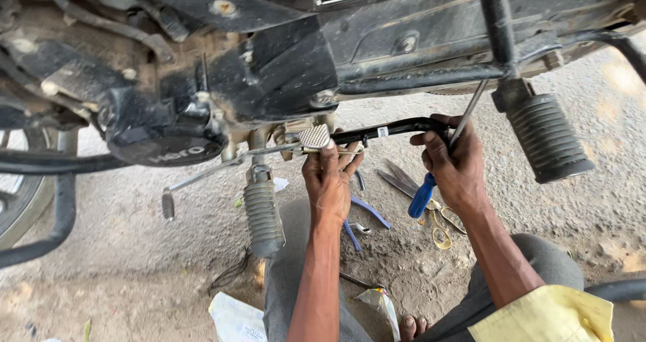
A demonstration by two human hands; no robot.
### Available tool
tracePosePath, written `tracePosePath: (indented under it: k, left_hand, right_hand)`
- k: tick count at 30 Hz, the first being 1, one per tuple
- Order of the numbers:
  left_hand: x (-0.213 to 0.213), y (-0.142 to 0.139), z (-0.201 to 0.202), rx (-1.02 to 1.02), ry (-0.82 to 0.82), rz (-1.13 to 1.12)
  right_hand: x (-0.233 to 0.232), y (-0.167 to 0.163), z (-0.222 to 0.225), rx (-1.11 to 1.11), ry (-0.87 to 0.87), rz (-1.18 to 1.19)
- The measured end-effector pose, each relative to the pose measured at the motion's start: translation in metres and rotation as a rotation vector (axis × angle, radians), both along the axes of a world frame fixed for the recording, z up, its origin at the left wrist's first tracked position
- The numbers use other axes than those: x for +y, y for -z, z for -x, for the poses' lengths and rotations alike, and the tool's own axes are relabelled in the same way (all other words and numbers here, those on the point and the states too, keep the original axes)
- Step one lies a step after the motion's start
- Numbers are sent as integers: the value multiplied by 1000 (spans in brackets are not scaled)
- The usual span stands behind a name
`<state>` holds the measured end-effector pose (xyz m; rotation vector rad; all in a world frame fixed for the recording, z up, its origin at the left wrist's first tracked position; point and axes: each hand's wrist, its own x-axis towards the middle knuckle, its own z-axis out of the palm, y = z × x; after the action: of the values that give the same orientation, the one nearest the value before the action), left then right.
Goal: The person is repairing a motorcycle's foot pedal mechanism. They use a screwdriver to adjust a screw and pliers to manipulate a small metal clip or spring on the pedal assembly.
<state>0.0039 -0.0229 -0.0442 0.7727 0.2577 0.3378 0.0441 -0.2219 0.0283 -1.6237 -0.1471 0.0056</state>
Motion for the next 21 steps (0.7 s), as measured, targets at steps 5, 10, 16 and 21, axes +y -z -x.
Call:
tracePosePath:
  k: [5,10,16,21]
  left_hand:
    - [-3,3,-4,-55,-9,-15]
    - [-1,5,-6,-134,-8,13]
    - [-4,4,-5,-104,-24,79]
    - [-5,0,-5,-114,-23,59]
  right_hand:
    - [0,7,10,30,34,20]
    - [11,66,65,221,264,-20]
    - [61,107,89,376,430,781]
    - [116,81,80,315,-231,1124]
